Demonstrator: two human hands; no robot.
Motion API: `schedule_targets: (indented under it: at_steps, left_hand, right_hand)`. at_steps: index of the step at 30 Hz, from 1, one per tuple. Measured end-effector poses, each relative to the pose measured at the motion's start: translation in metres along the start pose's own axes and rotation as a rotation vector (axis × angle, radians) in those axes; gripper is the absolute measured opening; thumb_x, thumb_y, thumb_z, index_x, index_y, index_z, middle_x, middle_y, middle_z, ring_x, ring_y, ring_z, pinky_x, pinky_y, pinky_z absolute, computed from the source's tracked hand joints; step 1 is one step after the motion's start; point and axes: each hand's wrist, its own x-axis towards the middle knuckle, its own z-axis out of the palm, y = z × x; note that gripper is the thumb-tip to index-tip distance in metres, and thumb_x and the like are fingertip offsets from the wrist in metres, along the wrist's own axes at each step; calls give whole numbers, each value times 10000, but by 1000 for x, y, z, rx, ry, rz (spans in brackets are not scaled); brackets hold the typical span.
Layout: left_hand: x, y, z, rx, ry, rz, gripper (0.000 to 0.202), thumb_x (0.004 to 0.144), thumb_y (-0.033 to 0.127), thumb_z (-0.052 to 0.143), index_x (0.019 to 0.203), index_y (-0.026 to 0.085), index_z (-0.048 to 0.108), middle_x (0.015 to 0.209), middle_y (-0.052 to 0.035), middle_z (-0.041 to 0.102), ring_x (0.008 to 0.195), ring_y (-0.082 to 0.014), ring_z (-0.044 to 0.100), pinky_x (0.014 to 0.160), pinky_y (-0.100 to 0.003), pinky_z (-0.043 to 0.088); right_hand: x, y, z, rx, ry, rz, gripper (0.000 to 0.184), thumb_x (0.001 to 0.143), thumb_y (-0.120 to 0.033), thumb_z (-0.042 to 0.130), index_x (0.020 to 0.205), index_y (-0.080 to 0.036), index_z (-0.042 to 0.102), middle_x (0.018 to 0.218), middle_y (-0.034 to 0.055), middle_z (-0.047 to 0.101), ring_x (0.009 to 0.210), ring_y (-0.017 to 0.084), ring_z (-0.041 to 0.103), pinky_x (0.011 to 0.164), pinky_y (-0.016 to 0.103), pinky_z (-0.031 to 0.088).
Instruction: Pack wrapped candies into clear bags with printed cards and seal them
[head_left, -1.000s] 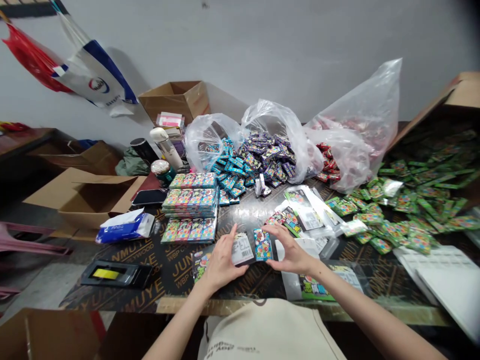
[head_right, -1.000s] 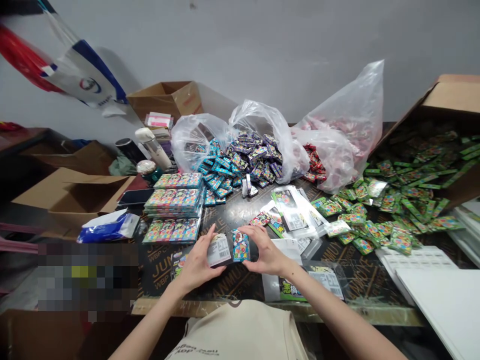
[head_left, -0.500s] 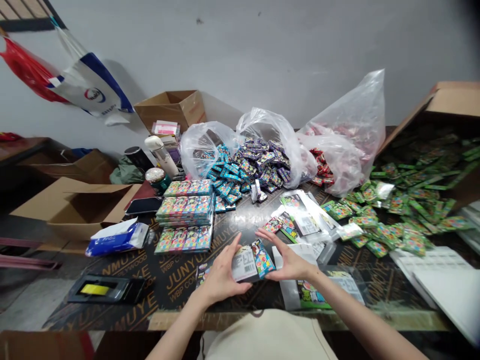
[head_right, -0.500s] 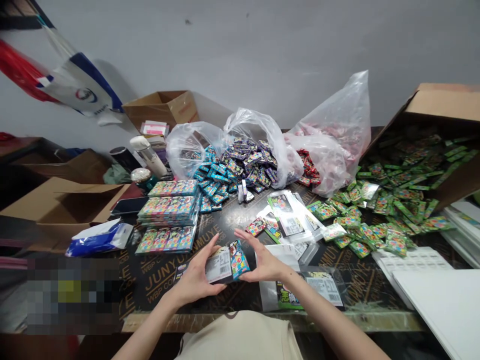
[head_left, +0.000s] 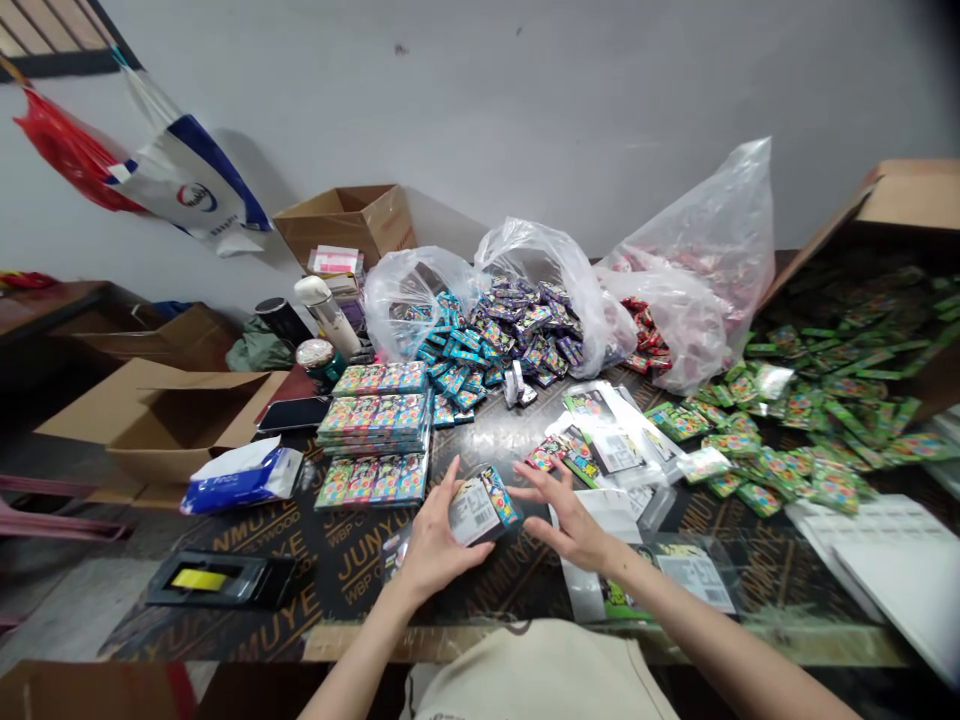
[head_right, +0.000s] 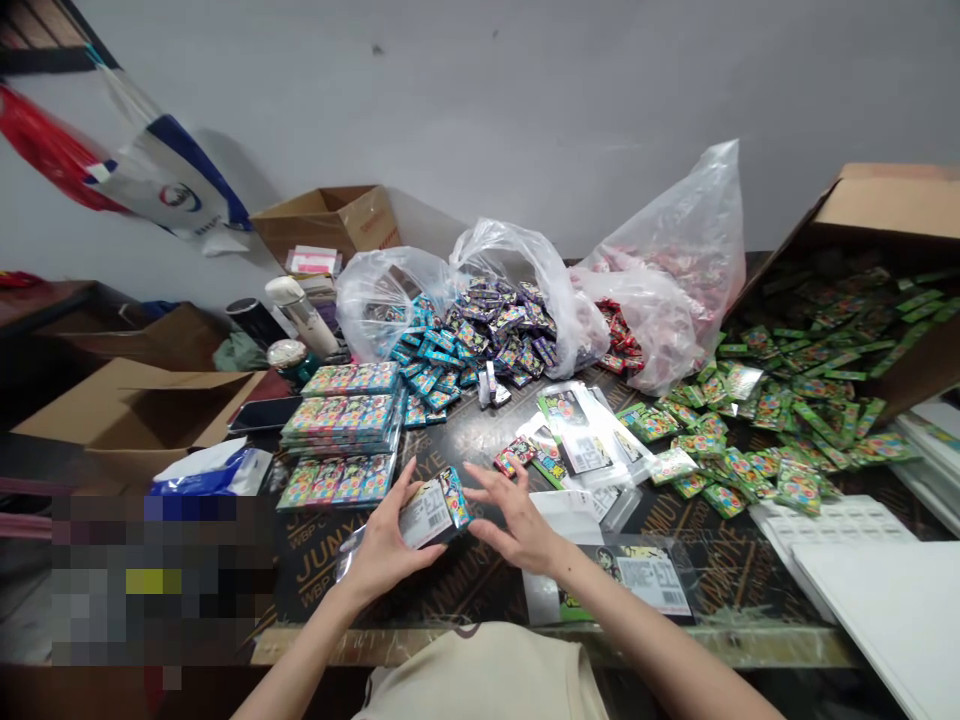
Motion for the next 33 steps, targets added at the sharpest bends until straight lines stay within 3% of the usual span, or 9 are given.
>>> schedule_targets:
  at_steps: [3,9,11,15,18,22,25,28,33]
  left_hand:
    - [-2,-5,2,21,12,-12,1065,540,253,729,1399,235,100,1184,-87,528,1098,-246,503,967,-414,360]
    - [-3,-11,-1,-1,95,-68,1022,574,239,691,1400,227,90,1173,-80,533,1086,-235,511,957,-400,370]
    - [-4,-9,-2,12,86,-56,1031,565,240,696,1401,224,92,1176,-78,529,1087,-233,505,964,-390,362]
    - [-9,-7,8,145,-75,17,1030,517,227,709,1394,239,169,1178,-86,511,1068,-253,480,941,-391,370]
    - [-12,-15,21,238,-230,36,1014,472,192,721,1371,260,256,1193,-87,516,1079,-280,456,944,-408,353]
    - [-5,-30,23,114,-134,-8,855,470,272,759,1268,239,454,1243,-96,511,1145,-308,422,1006,-453,278]
    - [9,-25,18,-270,71,-185,612,619,391,682,1181,196,540,1187,-110,568,1099,-265,499,968,-408,346]
    - [25,-9,16,-727,82,-407,484,717,478,583,1064,143,605,976,-105,670,873,-211,615,786,-323,457]
    - [31,6,25,-950,-5,-471,350,670,449,652,705,101,659,626,-36,659,544,-122,566,582,-233,430]
  right_hand:
    - [21,-6,-5,-34,-113,-32,549,880,-377,416,1375,-237,223,985,56,668,1149,219,469,1047,532,-16]
    - [63,-4,1,-44,-328,-178,543,863,-415,449,1357,-267,279,1086,59,629,1117,192,497,1052,496,78]
    - [84,15,1,-36,-185,-112,516,845,-419,474,1320,-261,350,1063,56,636,1091,201,514,1032,472,176]
    - [133,69,-13,-180,434,259,602,690,-429,631,1224,-204,467,1150,130,552,1099,286,480,924,444,337]
    - [151,100,-30,-42,543,459,642,642,-295,641,1242,-200,433,906,79,610,919,268,562,843,427,396]
    - [134,99,-30,112,519,478,581,701,-210,515,1260,-201,359,648,-22,560,675,186,584,729,366,464]
    - [96,69,-5,304,424,453,559,733,-248,496,1258,-220,305,668,-35,561,626,151,588,624,302,496]
    - [51,32,23,634,234,427,585,754,-289,528,1273,-246,261,705,-33,569,608,135,588,606,293,502]
    - [3,5,27,349,158,276,844,643,-351,695,1338,-261,225,1212,103,487,1099,248,492,916,434,407]
